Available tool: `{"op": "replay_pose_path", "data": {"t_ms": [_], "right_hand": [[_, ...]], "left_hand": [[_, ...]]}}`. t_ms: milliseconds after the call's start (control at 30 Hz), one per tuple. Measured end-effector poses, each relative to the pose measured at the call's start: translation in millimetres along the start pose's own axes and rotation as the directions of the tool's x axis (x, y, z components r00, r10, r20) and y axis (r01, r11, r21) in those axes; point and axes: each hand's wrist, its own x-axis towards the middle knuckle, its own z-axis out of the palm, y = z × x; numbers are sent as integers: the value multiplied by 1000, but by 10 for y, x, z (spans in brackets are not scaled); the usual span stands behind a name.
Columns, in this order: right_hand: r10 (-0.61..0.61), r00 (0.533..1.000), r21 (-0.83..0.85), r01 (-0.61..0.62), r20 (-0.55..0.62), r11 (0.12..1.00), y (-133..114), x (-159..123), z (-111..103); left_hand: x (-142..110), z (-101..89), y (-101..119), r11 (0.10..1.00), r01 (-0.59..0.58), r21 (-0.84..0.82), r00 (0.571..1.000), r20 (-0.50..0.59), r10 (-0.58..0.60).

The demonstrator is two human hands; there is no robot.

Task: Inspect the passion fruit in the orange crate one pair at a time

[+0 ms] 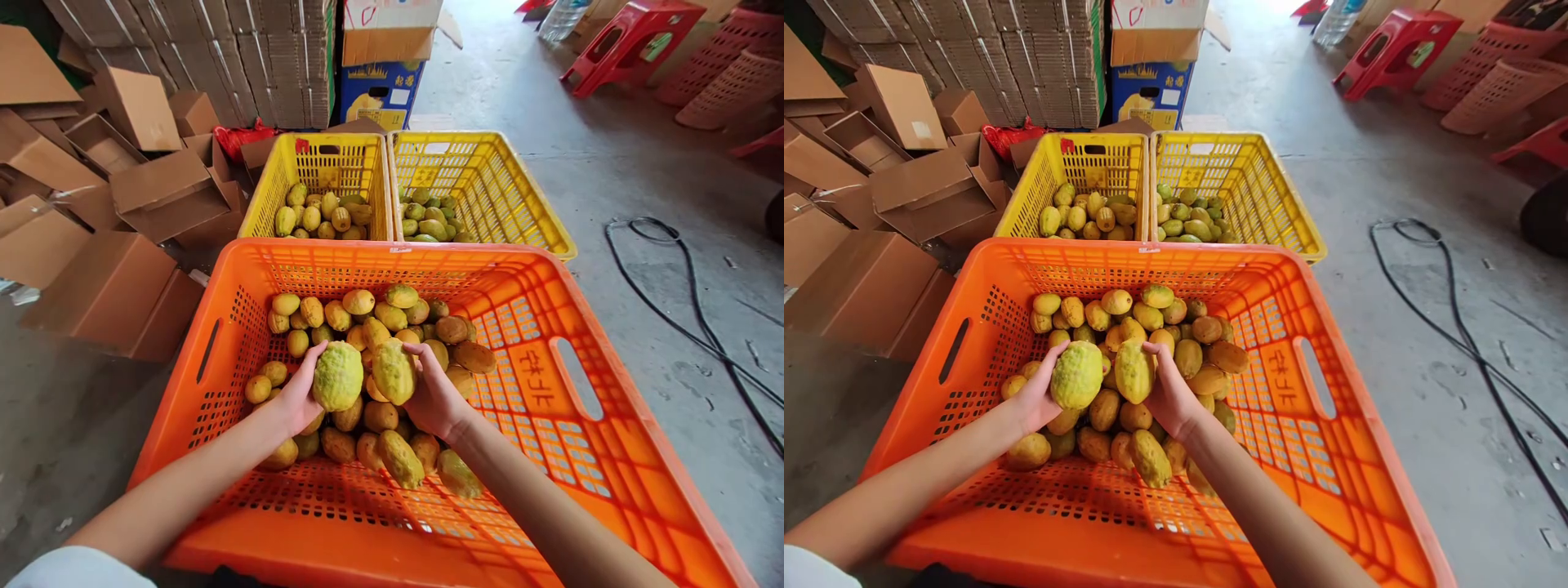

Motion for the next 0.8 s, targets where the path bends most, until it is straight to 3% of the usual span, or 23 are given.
{"op": "replay_pose_path", "data": {"t_ms": [100, 267, 467, 633, 800], "right_hand": [[25, 998, -6, -25, 54, 1000, 16, -16, -7], [-27, 999, -58, 30, 37, 998, 45, -12, -29], [-100, 992, -79, 106, 77, 991, 72, 13, -70], [-47, 998, -62, 45, -34, 997, 61, -4, -20], [0, 995, -30, -3, -95, 1000, 34, -35, 47]], "left_hand": [[-3, 22, 60, 997, -14, -73, 999, -34, 11], [-33, 34, 120, 993, -8, -121, 998, -65, 0], [-59, 28, 147, 997, 44, -71, 999, -13, -45], [-67, 56, 145, 1000, -12, -4, 999, -44, 12], [-40, 44, 145, 999, -10, -41, 998, -70, 7]]}}
